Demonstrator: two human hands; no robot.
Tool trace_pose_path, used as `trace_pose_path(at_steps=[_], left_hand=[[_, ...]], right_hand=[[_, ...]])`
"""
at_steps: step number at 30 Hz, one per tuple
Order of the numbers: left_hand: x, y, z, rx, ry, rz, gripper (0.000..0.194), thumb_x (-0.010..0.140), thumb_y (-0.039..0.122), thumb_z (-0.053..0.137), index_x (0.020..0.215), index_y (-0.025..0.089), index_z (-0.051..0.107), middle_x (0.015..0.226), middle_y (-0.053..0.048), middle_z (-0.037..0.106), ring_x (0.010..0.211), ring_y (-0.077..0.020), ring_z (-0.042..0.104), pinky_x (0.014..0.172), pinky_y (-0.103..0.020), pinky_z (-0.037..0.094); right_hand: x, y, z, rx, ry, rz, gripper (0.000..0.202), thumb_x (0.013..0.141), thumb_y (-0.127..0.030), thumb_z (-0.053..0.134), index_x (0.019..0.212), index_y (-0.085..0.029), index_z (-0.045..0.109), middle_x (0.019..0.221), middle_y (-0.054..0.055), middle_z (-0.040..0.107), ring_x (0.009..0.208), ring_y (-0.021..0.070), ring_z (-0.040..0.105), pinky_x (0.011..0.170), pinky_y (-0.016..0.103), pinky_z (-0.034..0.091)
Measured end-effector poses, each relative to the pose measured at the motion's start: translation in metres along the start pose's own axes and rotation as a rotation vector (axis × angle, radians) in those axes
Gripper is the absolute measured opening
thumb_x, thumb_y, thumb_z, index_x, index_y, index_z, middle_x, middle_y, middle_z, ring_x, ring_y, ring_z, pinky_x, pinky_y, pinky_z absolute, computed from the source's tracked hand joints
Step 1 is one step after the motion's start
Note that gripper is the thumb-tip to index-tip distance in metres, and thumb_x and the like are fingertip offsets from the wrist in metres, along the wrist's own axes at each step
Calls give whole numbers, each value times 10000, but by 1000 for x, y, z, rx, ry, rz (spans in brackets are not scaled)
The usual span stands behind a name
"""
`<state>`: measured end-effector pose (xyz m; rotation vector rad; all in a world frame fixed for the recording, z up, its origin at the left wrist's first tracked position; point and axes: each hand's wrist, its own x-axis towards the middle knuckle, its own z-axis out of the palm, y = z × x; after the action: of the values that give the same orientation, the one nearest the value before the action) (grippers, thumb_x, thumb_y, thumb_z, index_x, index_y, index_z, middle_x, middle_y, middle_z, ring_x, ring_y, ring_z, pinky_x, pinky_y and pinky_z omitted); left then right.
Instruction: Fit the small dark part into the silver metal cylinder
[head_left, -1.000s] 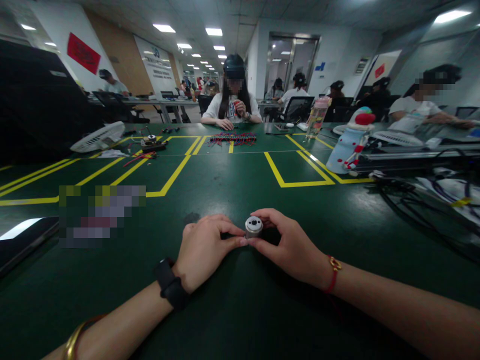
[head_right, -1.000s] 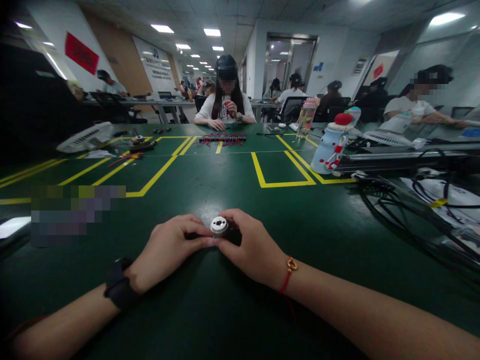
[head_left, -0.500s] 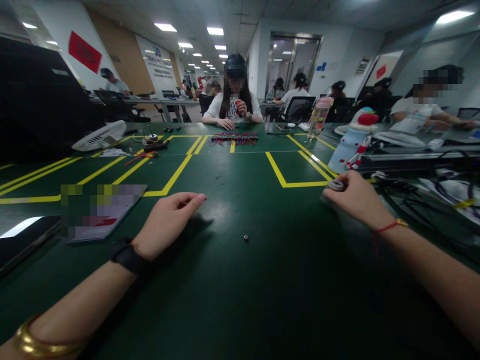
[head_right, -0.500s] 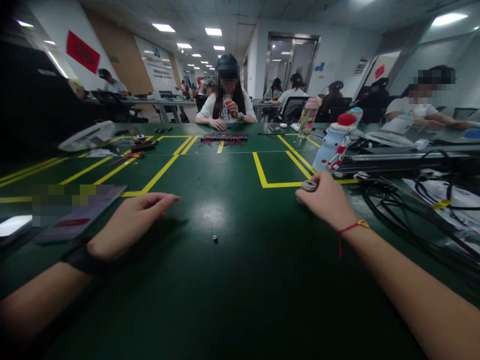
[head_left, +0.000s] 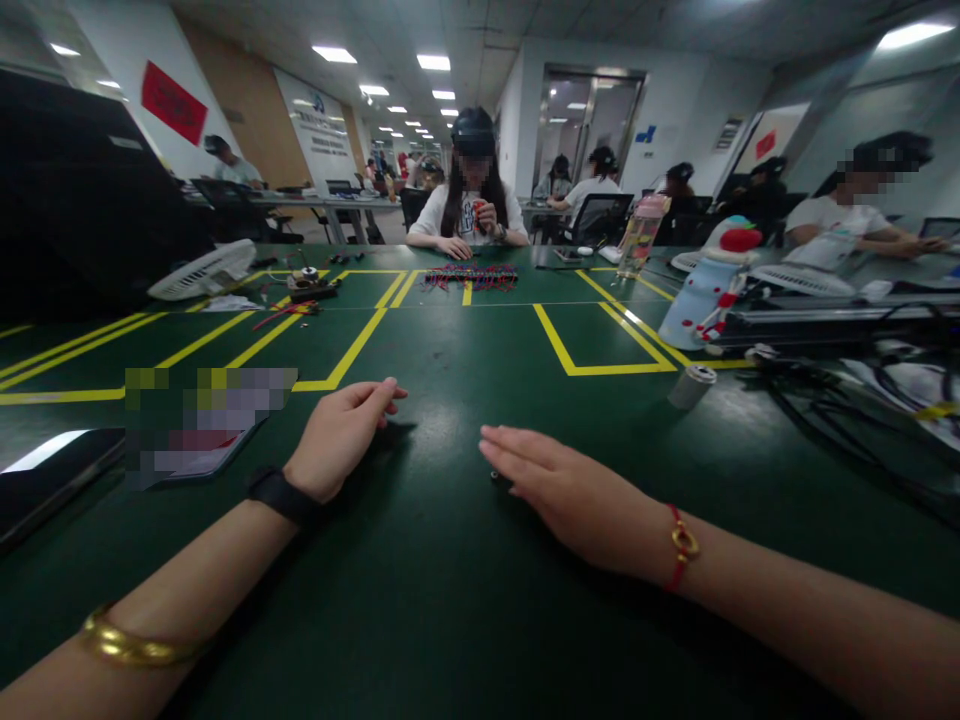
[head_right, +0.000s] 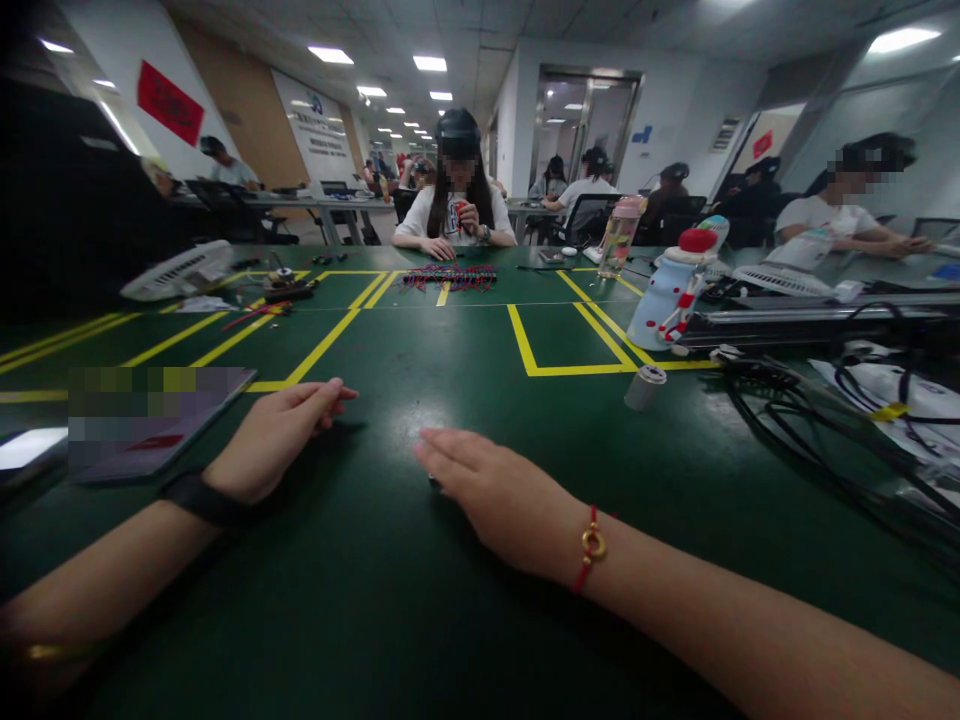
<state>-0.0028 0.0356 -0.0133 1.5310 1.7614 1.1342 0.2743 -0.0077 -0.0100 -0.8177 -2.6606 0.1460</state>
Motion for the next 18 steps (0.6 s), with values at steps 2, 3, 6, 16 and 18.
trace_pose_path(at_steps=[2,3,6,16,18], left_hand=[[0,-1,0,4,3,0,446,803,579,517,908,199,725,768,-19,624,641,-144,515,566,-251,375],[1,-2,-1,6,4,-2,445,803,577,517,910,198,725,769,-21,624,640,-145,515,565,-253,375],[1,-3,-2,9,-2,-8,440,800,567,524,911,193,726,776,-28,627,636,-145,515,561,-257,380],[0,-3,-2,5,-18,-8,410,805,548,533,914,202,725,773,-27,624,642,-147,513,567,-255,382],[0,-4,-2,5,-21,-11,408,802,549,537,913,204,724,777,-28,626,643,-147,514,563,-254,380]], right_hand=[[2,-9,7,30,-58,-80,409,912,-117,366,1276,-188,540,1319,60,532,1256,128,447,1052,309,388],[1,-9,8,31,-65,-86,380,911,-113,376,1224,-182,580,1263,59,573,1210,128,485,1024,305,412],[-5,2,-3,12,-13,-38,314,897,-105,403,1077,-174,650,1095,54,643,1042,123,566,900,278,481],[-58,106,-97,-529,196,733,294,867,-218,454,990,-130,705,987,105,687,900,186,619,802,299,430],[-66,116,-105,-556,107,845,297,860,-236,459,983,-147,715,970,88,698,878,183,628,771,291,423]])
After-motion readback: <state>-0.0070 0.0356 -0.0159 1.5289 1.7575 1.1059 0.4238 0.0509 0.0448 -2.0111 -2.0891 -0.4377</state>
